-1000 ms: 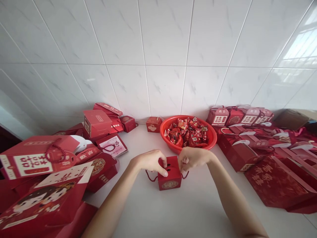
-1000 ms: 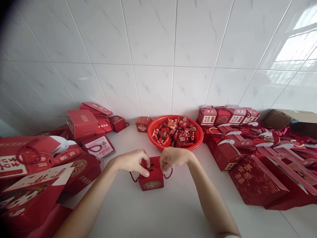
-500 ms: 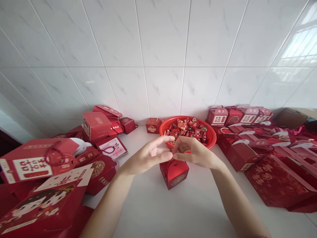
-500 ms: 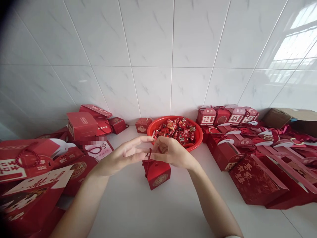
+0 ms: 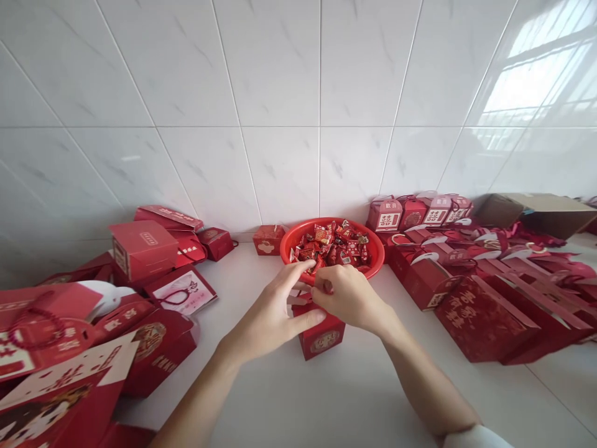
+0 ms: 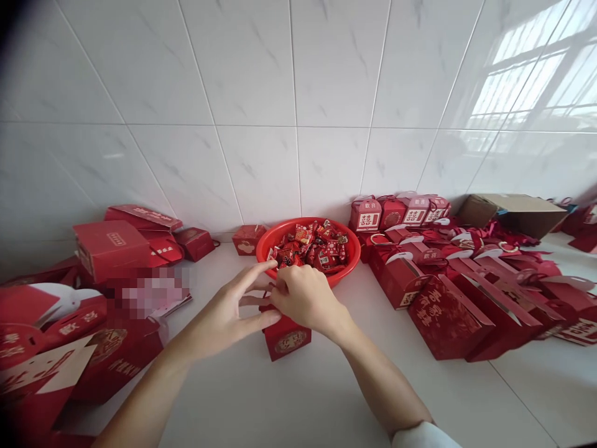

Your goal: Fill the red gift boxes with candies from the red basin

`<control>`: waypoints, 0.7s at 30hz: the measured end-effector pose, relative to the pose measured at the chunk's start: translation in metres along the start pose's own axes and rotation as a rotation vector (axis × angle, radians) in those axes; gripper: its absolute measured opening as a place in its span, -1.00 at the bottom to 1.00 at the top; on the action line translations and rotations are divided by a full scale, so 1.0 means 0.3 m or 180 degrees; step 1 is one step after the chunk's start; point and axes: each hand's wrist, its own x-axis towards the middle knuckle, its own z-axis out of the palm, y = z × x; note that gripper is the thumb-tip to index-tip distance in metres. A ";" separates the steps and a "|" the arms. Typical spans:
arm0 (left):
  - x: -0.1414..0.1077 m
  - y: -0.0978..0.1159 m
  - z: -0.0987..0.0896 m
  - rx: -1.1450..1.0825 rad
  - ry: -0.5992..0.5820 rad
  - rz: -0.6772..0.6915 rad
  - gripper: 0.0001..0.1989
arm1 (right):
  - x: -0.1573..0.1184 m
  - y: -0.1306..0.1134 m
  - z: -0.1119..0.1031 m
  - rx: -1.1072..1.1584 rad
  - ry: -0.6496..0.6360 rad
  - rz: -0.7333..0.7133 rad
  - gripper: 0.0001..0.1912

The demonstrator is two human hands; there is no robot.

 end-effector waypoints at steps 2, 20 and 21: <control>0.013 -0.028 0.006 0.0450 0.0148 0.0041 -0.33 | -0.006 0.004 -0.014 0.0134 0.0059 -0.0025 -0.76; 0.125 -0.156 -0.021 -0.0249 0.0094 -0.0286 -0.54 | 0.199 0.387 -0.464 0.0900 0.3485 0.0190 -0.82; 0.128 -0.164 -0.022 -0.0257 0.0075 -0.0336 -0.55 | 0.226 0.429 -0.477 0.0846 0.3494 0.0313 -0.82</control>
